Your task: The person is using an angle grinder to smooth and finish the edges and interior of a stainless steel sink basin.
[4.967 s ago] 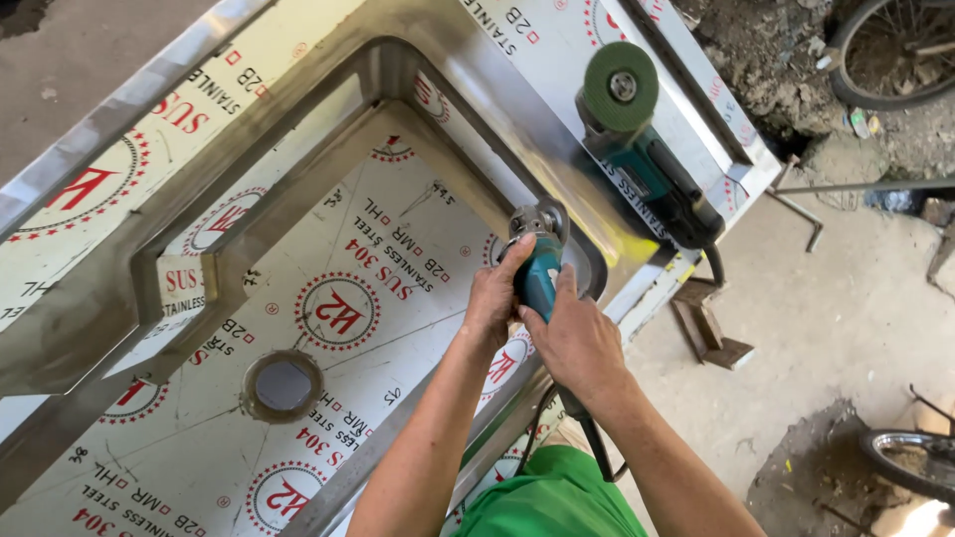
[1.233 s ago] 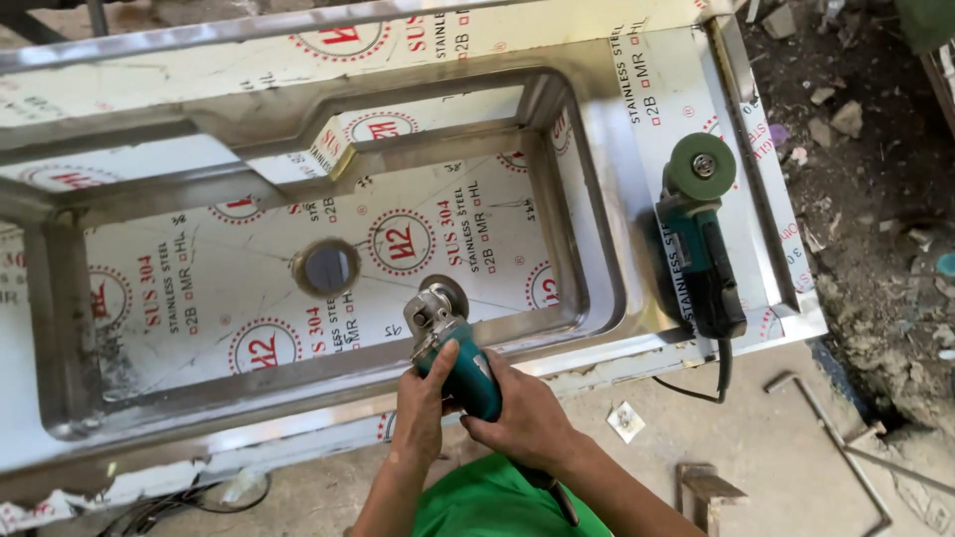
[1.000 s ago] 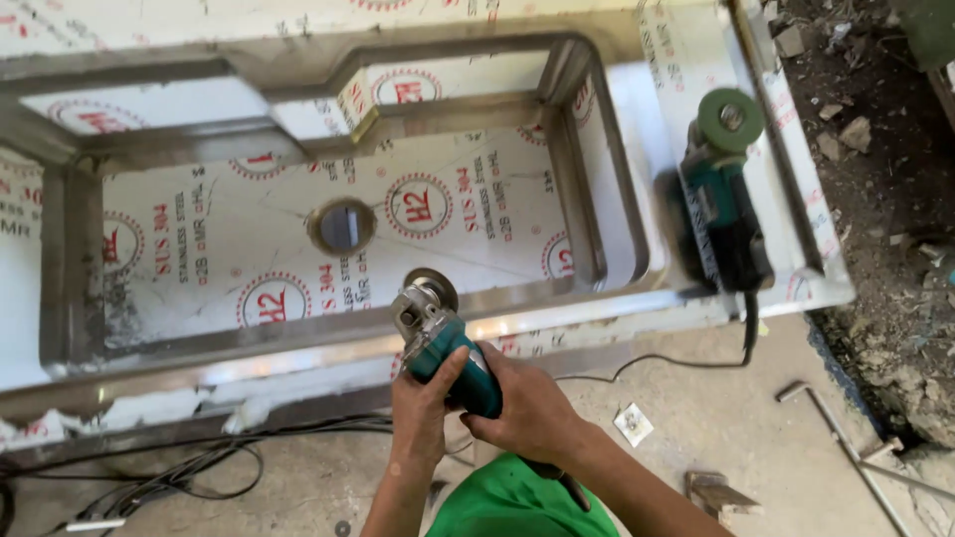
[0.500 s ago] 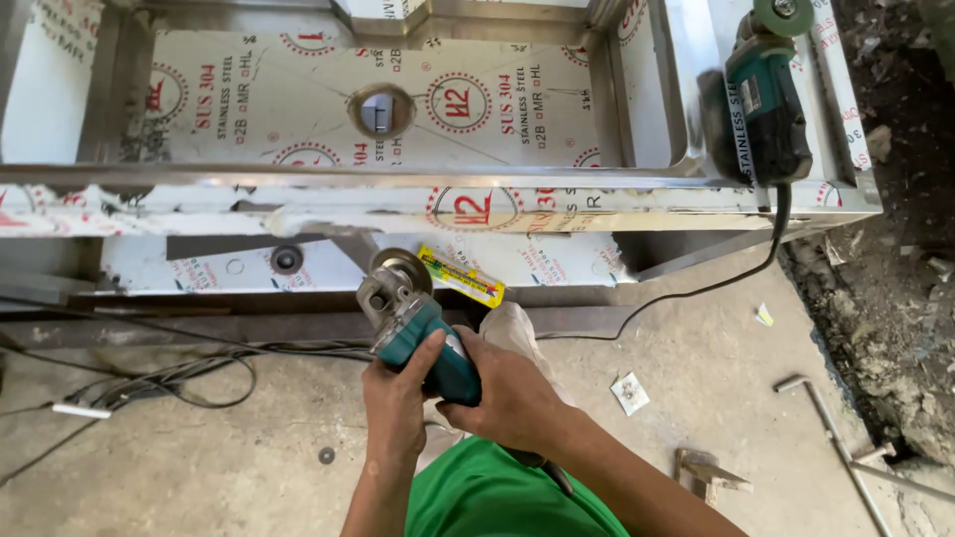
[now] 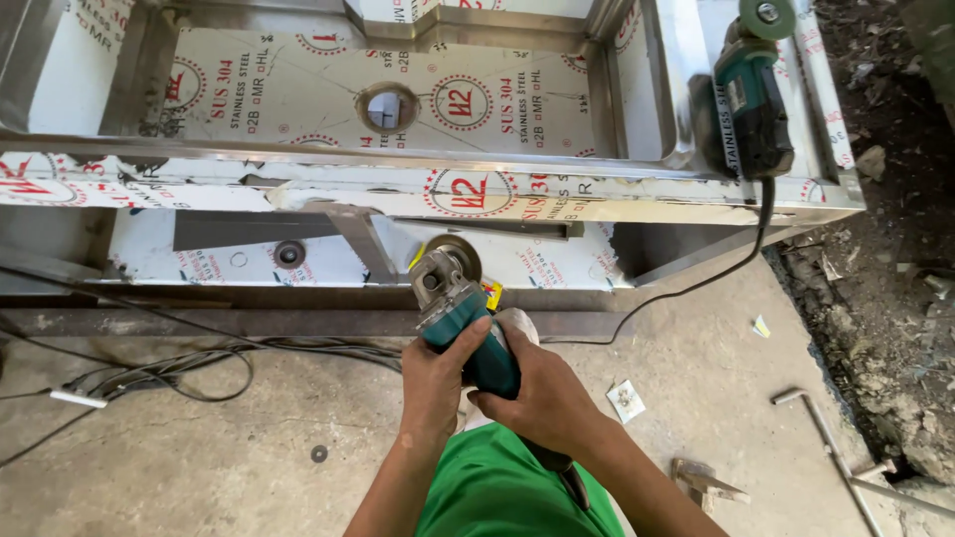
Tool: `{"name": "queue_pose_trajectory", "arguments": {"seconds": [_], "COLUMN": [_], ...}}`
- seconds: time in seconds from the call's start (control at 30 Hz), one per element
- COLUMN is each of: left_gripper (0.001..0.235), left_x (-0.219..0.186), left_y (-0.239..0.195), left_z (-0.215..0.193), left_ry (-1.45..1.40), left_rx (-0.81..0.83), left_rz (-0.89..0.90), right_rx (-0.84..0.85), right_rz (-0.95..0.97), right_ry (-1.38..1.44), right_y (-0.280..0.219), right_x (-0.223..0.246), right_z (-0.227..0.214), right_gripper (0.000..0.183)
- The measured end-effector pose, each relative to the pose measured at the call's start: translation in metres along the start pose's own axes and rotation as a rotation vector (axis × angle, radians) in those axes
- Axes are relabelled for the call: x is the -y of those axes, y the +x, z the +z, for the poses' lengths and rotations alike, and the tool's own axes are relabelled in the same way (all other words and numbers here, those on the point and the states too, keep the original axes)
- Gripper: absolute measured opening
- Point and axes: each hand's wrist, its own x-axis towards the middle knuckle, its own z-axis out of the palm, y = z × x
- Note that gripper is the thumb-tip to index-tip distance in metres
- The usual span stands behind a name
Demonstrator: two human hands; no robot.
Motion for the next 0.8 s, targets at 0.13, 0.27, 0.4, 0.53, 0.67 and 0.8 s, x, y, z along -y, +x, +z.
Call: {"name": "queue_pose_trajectory", "arguments": {"seconds": [0.13,0.27,0.4,0.53,0.67,0.8], "left_gripper": [0.042,0.045,0.047,0.049,0.054,0.054], "left_x": [-0.003,-0.01,-0.029,-0.038,-0.054,-0.062], "left_y": [0.0,0.015,0.044,0.109,0.184,0.258], "left_z": [0.011,0.021,0.047,0.096,0.172,0.232], "left_ry": [0.036,-0.028,-0.001,0.042,0.041,0.014], "left_rx": [-0.006,-0.008,-0.014,-0.037,-0.045,-0.017], "left_rz": [-0.063,-0.084,-0.071,-0.075,-0.143,-0.143], "right_rx": [-0.016,0.062,0.118,0.058,0.005,0.018], "right_rz": [-0.032,0.05,0.146,0.206,0.151,0.21], "right_ry": [0.035,0.055,0.069,0.082,0.044,-0.014], "right_y": [-0.006,-0.007,0.014,0.07,0.142,0.216], "right_x": [-0.011,0.001,-0.006,-0.01,-0.029,-0.049], "right_z": [-0.007,-0.03,-0.06,-0.115,-0.193,-0.248], "right_gripper": [0.1,0.108,0.107,0.103,0.092,0.088]}}
